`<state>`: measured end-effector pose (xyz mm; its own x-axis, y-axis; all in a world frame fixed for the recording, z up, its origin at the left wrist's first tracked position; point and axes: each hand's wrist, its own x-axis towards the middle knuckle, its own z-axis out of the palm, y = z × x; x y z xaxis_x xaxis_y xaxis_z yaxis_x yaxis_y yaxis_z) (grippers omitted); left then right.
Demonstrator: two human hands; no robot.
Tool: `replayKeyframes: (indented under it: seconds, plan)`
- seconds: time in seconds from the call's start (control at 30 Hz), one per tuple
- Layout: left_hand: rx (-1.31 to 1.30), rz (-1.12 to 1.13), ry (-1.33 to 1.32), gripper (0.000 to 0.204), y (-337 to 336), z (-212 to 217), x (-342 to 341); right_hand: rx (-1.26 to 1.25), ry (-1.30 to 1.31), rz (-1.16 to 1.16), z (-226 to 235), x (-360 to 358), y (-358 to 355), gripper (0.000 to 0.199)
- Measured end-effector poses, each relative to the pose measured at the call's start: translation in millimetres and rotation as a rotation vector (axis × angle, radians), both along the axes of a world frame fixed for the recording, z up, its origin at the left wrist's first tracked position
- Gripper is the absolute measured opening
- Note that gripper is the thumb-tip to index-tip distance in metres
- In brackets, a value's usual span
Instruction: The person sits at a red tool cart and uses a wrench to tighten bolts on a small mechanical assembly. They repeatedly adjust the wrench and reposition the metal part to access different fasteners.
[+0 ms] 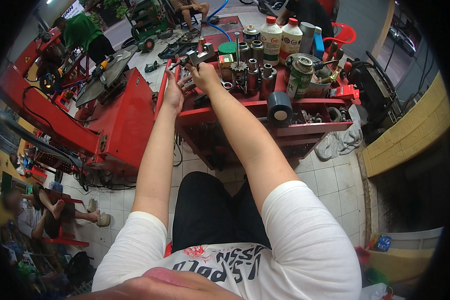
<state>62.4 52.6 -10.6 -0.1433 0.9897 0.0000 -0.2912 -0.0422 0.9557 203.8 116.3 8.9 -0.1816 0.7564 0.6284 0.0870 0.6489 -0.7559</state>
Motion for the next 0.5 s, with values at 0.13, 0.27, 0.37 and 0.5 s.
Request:
replayKeyframes:
  seconds: [0.13, 0.27, 0.37, 0.5]
  plan:
    - [-0.019, -0.028, -0.012, 0.104, -1, 2, 2, -0.086, -0.115, -0.037, -2, 3, 10, 0.047]
    - [-0.024, -0.038, -0.015, 0.104, 0, 2, 3, -0.036, -0.103, -0.081, -7, 2, 16, 0.047]
    - [-0.033, -0.034, 0.003, 0.104, -4, 4, 1, -0.027, -0.099, -0.079, -8, 1, 14, 0.045]
    - [-0.013, -0.015, 0.139, 0.118, -10, 11, 13, -0.031, -0.110, -0.070, -7, 3, 15, 0.043]
